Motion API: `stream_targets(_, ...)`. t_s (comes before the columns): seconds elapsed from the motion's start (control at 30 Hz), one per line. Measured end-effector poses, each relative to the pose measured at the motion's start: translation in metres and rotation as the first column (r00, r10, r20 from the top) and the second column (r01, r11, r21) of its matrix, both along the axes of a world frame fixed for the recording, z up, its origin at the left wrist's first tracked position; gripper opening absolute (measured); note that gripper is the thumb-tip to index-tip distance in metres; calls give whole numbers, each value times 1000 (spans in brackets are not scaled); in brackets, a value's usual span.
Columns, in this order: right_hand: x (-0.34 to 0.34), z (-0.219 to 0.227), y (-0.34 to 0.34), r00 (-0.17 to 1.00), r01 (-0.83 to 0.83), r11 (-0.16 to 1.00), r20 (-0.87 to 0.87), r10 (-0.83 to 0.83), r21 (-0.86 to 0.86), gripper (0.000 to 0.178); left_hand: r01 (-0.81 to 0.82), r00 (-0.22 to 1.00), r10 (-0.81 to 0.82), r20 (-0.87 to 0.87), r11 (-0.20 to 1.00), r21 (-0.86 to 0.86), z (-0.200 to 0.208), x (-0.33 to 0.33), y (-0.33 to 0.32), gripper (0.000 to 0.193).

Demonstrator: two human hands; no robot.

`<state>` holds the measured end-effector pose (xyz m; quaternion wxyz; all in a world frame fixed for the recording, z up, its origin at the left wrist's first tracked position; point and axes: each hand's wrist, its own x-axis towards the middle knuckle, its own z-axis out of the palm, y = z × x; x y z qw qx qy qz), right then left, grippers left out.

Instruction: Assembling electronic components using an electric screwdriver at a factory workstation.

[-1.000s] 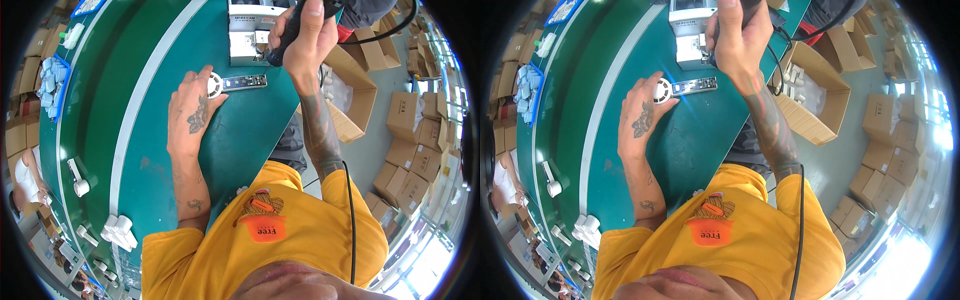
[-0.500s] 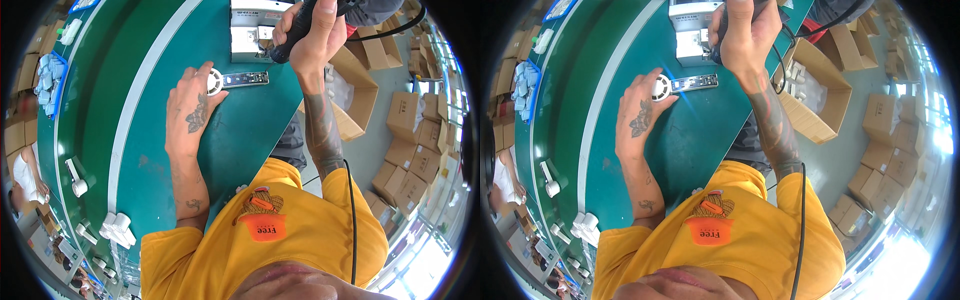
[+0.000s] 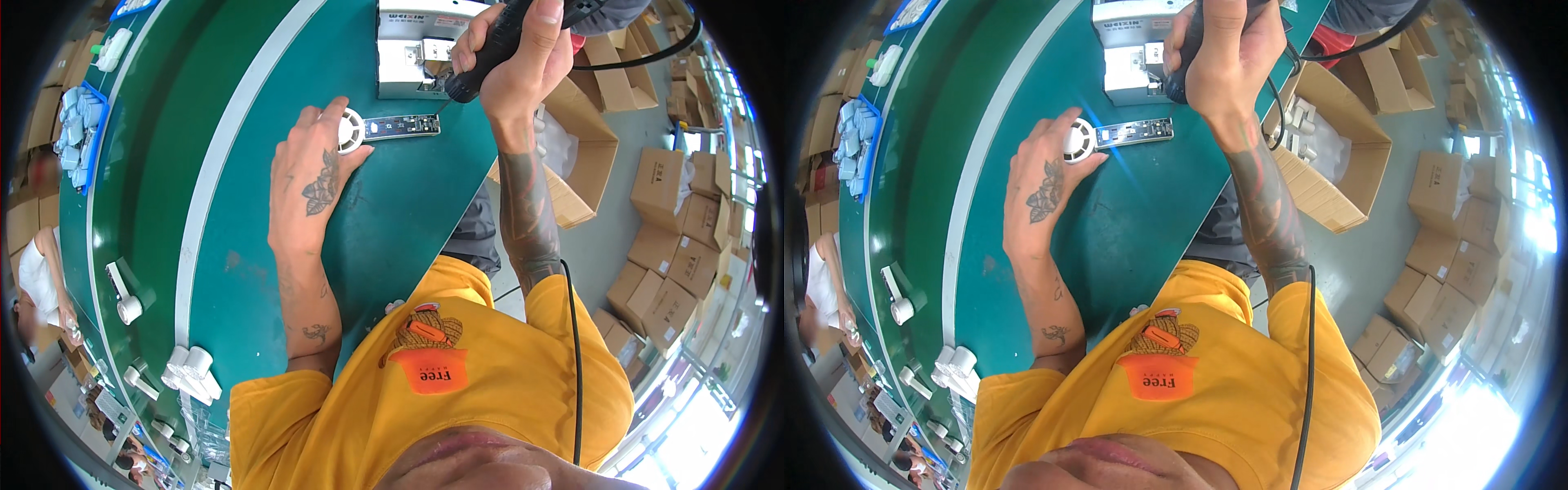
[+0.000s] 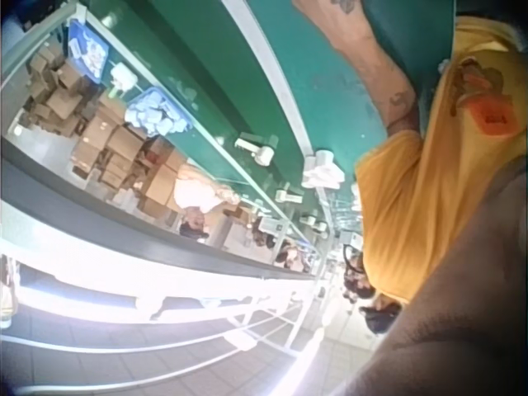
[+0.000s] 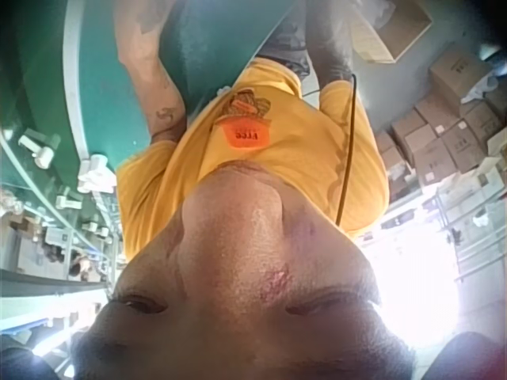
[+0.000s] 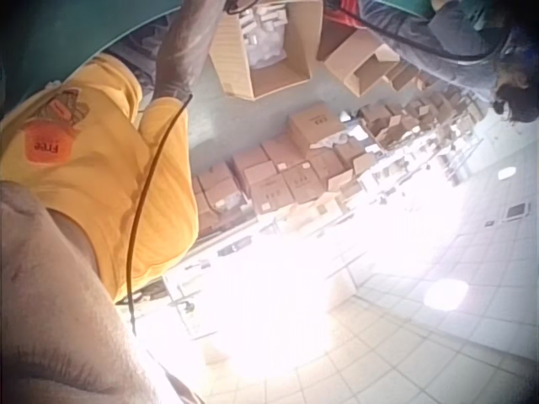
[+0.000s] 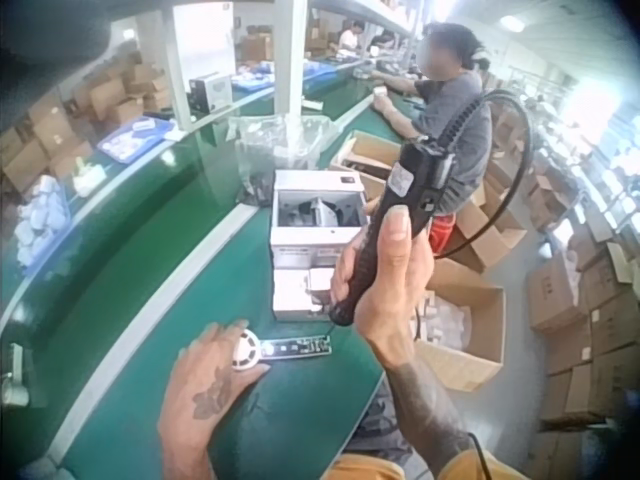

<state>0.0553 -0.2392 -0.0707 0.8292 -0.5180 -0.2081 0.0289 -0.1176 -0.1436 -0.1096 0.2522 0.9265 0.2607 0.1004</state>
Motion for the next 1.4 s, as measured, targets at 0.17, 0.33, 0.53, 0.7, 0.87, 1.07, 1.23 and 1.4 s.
stream_targets(0.17, 1, -4, 0, 998, -10, 999, 69, 12, -34, 54, -1, 1000, 1, -7, 1000, -3, -1, 0, 0, 55)
stream_targets(0.33, 2, -16, 4, 957, -285, 919, 145, 253, 274, 57, 1, 1000, -1, 0, 1000, -4, -2, 0, 2, 55)
stream_targets(0.53, -10, -12, -7, 975, -64, 995, 206, 78, -75, 58, 23, 999, -23, 22, 1000, 11, -1, 0, 5, 56)
stream_targets(0.7, -14, 23, 1, 958, -107, 992, 258, 122, -71, 52, 36, 999, -36, -12, 999, 23, -4, 3, 5, 56)
stream_targets(0.87, 5, 36, 33, 928, -100, 995, 364, 85, 22, 23, 81, 996, -82, 47, 996, 24, -8, 8, -3, 56)
stream_targets(1.07, 4, 27, 36, 936, -42, 998, 348, 57, -51, 22, 89, 995, -89, 35, 996, -4, -11, 8, -4, 58)
stream_targets(1.23, -12, 22, 26, 964, -128, 989, 224, 142, -73, 27, 90, 992, -91, 92, 996, 20, -15, 5, -6, 57)
stream_targets(1.4, -33, 18, 34, 956, -251, 968, 153, 250, -11, 26, 78, 994, -78, 75, 997, 2, -11, 7, -6, 59)
